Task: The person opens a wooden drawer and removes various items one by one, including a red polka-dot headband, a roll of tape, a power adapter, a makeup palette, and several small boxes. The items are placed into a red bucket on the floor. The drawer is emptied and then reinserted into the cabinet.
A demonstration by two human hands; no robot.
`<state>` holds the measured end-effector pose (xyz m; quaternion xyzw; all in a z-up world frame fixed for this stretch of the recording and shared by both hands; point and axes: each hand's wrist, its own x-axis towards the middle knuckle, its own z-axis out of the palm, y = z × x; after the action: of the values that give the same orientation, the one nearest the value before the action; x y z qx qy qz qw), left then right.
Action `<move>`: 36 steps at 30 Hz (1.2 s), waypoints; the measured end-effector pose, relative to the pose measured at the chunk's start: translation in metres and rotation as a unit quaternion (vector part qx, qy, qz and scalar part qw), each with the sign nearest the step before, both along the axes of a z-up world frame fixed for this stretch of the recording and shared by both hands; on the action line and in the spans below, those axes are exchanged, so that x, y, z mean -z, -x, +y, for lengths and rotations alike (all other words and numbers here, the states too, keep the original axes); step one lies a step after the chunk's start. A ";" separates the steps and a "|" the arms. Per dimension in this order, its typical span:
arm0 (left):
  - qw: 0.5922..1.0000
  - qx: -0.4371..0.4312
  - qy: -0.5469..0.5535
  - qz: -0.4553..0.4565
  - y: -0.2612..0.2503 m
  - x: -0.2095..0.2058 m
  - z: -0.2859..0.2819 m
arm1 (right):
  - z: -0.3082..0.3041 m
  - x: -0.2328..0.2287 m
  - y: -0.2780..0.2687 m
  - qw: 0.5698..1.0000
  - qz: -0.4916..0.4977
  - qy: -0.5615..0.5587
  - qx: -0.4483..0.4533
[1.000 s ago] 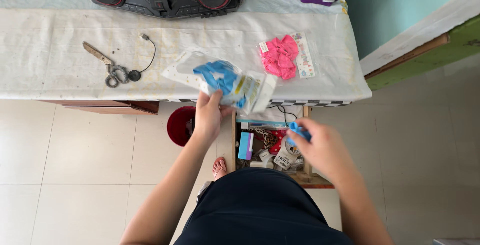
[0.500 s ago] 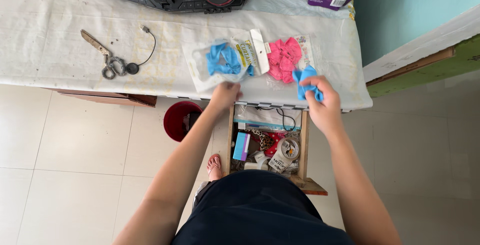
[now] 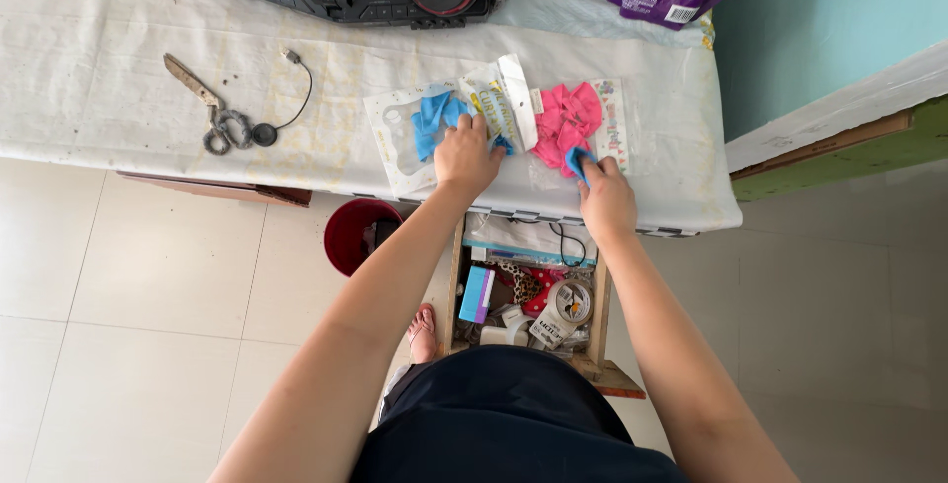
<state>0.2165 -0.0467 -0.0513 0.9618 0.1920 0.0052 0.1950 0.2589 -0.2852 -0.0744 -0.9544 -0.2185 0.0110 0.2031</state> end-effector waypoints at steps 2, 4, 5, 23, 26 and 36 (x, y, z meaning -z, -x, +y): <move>1.000 -0.005 -0.021 -0.004 -0.007 0.013 0.001 | -0.002 0.000 -0.002 0.998 -0.006 -0.063 -0.004; 1.000 -0.004 -0.013 -0.020 -0.010 0.026 0.002 | -0.002 -0.006 -0.003 0.991 -0.006 -0.132 0.003; 1.000 -0.005 -0.010 -0.027 -0.010 0.029 0.003 | 0.001 -0.009 -0.003 0.985 -0.001 -0.171 0.011; 0.980 -0.024 0.145 -0.137 0.040 0.001 -0.029 | 0.089 -0.038 0.030 0.980 -0.027 -0.191 -0.047; 0.974 -0.022 0.169 -0.148 0.041 0.006 -0.032 | 0.092 -0.027 0.032 0.979 -0.035 -0.190 -0.062; 0.956 0.001 0.198 -0.215 0.054 0.023 -0.032 | 0.088 -0.004 0.038 0.983 0.071 -0.160 -0.063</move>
<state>0.1622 -0.0786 -0.0743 0.8802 0.1418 0.1734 0.4185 0.2209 -0.1973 -0.0709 -0.8910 -0.2618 0.0562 0.3666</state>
